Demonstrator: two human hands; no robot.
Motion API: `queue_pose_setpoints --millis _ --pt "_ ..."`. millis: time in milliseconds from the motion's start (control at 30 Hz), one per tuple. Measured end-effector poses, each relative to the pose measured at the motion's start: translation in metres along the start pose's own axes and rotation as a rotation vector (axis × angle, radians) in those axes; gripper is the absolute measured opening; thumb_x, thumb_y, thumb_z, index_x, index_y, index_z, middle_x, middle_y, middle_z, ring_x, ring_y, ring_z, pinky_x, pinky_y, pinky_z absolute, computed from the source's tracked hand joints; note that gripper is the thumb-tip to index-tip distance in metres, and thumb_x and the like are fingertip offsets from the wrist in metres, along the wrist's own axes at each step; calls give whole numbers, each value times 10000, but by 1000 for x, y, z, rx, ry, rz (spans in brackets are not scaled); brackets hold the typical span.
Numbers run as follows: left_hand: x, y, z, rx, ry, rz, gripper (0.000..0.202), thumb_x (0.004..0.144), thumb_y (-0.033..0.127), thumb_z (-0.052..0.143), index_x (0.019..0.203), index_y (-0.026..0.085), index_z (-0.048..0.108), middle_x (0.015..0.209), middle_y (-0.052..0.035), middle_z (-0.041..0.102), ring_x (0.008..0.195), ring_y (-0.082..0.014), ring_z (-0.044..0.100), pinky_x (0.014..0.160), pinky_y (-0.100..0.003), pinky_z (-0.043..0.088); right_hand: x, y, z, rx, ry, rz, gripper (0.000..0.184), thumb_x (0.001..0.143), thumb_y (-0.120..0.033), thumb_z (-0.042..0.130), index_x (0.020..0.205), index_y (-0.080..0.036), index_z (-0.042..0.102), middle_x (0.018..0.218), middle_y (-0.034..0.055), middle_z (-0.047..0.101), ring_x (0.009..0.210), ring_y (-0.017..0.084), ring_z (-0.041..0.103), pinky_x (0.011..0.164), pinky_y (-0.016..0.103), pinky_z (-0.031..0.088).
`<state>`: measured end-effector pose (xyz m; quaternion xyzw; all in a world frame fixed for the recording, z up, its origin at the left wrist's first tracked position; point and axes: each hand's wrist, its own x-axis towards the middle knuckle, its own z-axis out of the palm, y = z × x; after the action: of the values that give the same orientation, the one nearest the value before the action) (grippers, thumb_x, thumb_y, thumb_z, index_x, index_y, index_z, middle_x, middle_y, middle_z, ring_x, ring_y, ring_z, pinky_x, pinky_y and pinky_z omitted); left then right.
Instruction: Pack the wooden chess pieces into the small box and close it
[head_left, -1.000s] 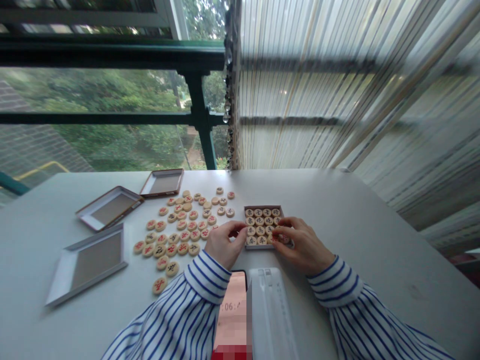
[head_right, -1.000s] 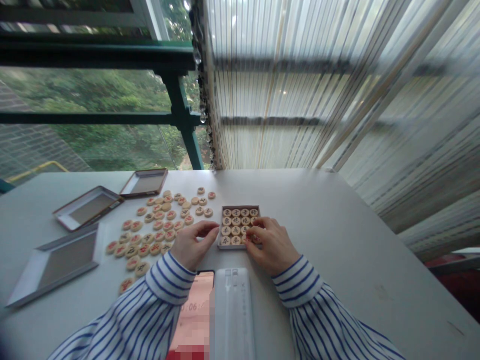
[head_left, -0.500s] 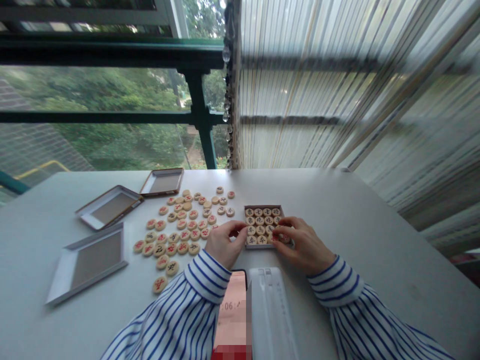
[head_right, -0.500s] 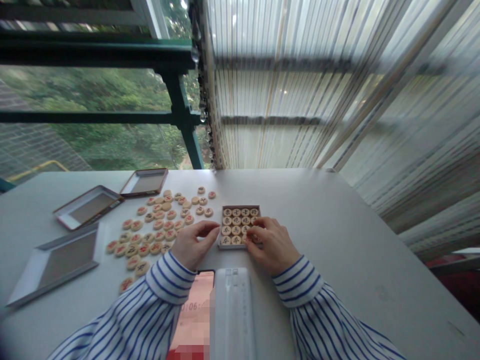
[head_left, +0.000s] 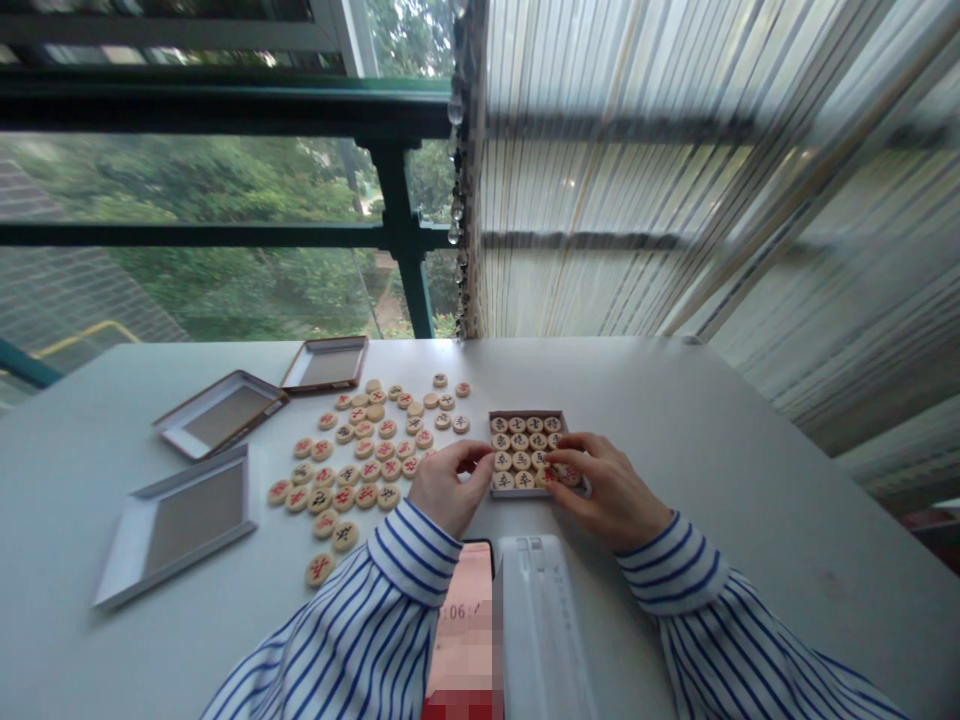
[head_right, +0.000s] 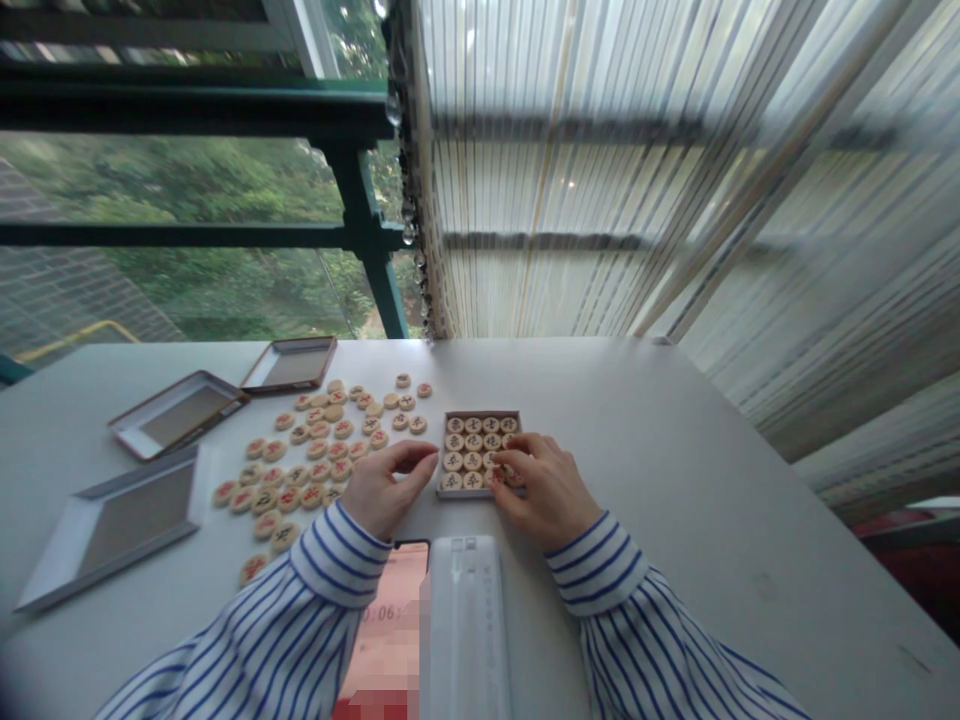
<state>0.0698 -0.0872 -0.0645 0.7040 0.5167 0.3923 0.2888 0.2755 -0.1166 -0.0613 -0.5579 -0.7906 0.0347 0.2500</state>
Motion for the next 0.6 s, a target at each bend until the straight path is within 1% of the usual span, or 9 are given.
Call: queue_pose_setpoints --millis 133,267,400,500,600 --pt "1 -1 -3 -3 4 24 189 739 287 529 809 168 659 704 -18 680 613 -117 619 632 -229 508 1 -3 -3 37 56 22 242 736 -293 561 953 -209 628 996 87 580 942 220 527 798 390 435" --pt "5 -5 -11 4 46 -24 221 720 321 550 823 158 659 732 -37 683 646 -136 624 643 -256 513 1 -7 -4 83 98 29 237 746 -267 546 962 -202 619 989 84 586 938 212 533 813 386 430" --pt "12 -8 -26 -19 104 -69 271 712 359 557 856 152 655 756 -53 684 647 -142 624 635 -264 515 1 -8 -3 94 125 11 230 750 -260 535 957 -205 618 974 80 594 934 209 538 805 380 434" --pt "16 -8 -39 -53 115 -83 309 703 388 566 861 137 654 770 -63 686 675 -155 630 645 -273 518 1 -9 -2 93 127 2 230 754 -259 527 958 -202 616 975 85 594 934 215 538 797 388 434" --pt "16 -10 -54 -39 148 -91 323 695 400 575 859 132 653 742 -60 681 664 -159 629 619 -269 517 0 -10 -2 104 139 -4 230 752 -255 528 959 -204 615 981 88 592 938 221 534 803 395 429"
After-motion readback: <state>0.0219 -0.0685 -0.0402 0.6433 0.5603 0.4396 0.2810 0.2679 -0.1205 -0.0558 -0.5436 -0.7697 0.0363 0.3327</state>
